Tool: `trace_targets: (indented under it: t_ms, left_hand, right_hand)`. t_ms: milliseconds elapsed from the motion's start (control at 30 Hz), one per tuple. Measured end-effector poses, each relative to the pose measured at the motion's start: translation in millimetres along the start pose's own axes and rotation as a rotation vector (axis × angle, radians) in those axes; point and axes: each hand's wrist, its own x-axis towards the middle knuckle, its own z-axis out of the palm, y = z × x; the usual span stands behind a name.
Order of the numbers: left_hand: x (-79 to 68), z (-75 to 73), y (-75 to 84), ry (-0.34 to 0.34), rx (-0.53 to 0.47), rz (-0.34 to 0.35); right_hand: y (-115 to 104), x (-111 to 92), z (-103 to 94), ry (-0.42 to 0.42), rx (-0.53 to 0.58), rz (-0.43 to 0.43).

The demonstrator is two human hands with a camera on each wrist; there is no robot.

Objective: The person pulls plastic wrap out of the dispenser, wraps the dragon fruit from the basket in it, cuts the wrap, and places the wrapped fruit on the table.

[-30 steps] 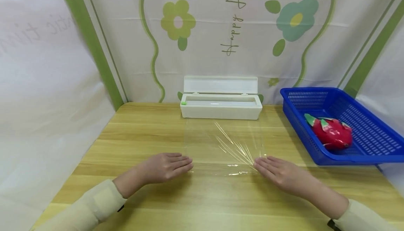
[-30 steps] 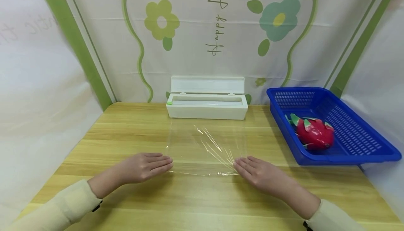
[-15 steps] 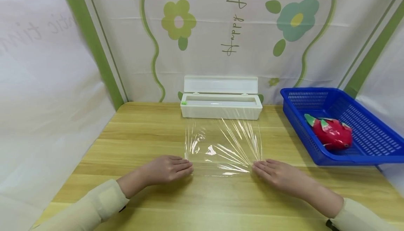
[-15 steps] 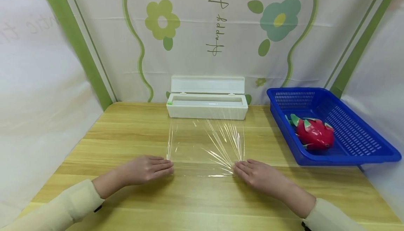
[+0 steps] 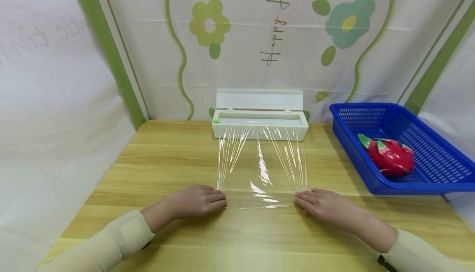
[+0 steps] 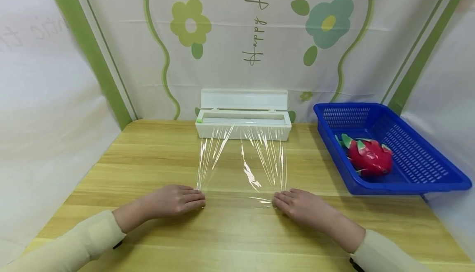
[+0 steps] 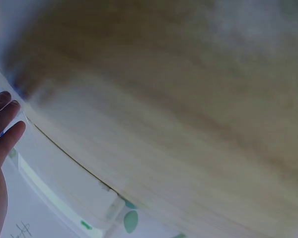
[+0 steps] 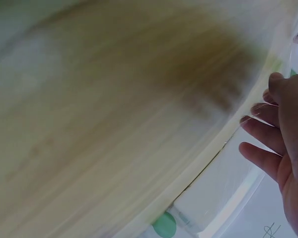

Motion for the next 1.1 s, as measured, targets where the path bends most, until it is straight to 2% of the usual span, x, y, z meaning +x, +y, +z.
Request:
trace_targets:
  t_ms: [200,467,600,867,1100]
  left_hand:
    - [1.0,3.9,0.5,-0.026,-0.050,-0.028]
    - [4.1,4.5,0.3,0.021,-0.123,-0.052]
    - [5.0,4.3,-0.5,0.028,-0.121,-0.051]
    - [7.4,6.6,-1.8,0.032,-0.051,-0.030]
    - [9.3,11.4,-4.4,0.085,-0.072,-0.074]
  right_hand:
    - [-1.4,1.0,2.0,-0.045,0.050,0.046]
    - [-4.9,2.4,-5.7,-0.103,0.054,0.077]
    - [-4.8,2.1,-4.2,-0.105,0.069,0.086]
    - [-0.1,2.8,4.2,0.020,0.014,0.029]
    - [4.2,5.2,5.5,0.077,0.080,0.040]
